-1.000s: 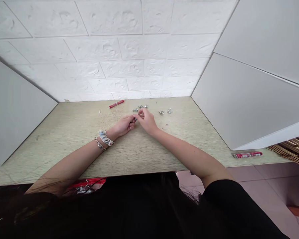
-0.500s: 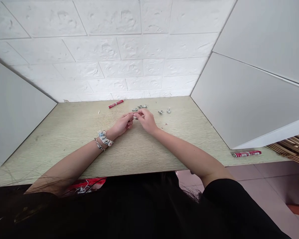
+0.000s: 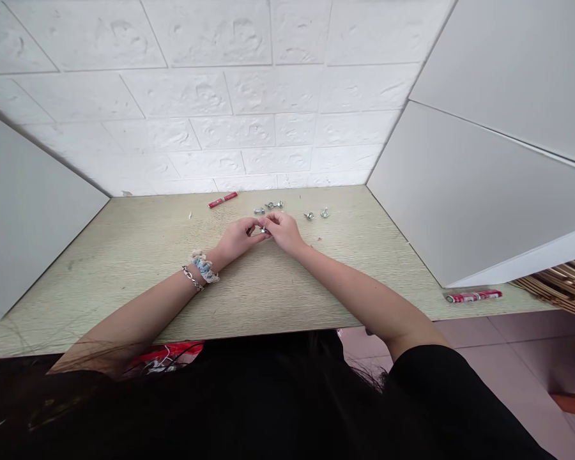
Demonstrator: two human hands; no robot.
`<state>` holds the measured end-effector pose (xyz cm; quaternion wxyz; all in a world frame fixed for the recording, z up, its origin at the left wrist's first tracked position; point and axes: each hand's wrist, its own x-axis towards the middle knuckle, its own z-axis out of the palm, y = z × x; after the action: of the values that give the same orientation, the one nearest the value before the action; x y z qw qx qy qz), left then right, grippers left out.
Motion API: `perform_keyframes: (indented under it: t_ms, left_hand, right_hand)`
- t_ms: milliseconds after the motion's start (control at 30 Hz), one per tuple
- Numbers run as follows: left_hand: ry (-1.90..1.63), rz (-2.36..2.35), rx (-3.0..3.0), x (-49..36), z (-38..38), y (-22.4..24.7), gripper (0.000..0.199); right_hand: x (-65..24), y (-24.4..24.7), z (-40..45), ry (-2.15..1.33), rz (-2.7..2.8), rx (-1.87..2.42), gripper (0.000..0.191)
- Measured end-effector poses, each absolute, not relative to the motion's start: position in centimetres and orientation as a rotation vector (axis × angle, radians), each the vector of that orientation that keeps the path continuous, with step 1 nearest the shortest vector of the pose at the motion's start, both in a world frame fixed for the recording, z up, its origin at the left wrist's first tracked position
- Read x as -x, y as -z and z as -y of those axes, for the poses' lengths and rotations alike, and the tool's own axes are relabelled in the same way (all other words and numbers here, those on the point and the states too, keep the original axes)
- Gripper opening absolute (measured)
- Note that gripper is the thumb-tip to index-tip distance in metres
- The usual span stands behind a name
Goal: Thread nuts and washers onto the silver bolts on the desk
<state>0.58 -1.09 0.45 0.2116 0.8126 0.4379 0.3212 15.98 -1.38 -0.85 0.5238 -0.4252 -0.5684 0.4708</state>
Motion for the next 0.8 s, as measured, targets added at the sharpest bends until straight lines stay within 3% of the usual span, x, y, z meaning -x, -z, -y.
perform_keyframes:
  t_ms: [333,800]
  left_hand:
    - [-0.768,-1.316,-1.9,-1.0,1.8,-1.0,0.039]
    - [-0.832,-1.2,-1.756,-1.2,1.7,-0.6,0.029]
  right_hand:
    - [-16.1,1.2,1.5,-1.012,1.403,1.003,0.044]
    - [-16.2,0.9,1.8,-0.837,1.524,0.989,0.044]
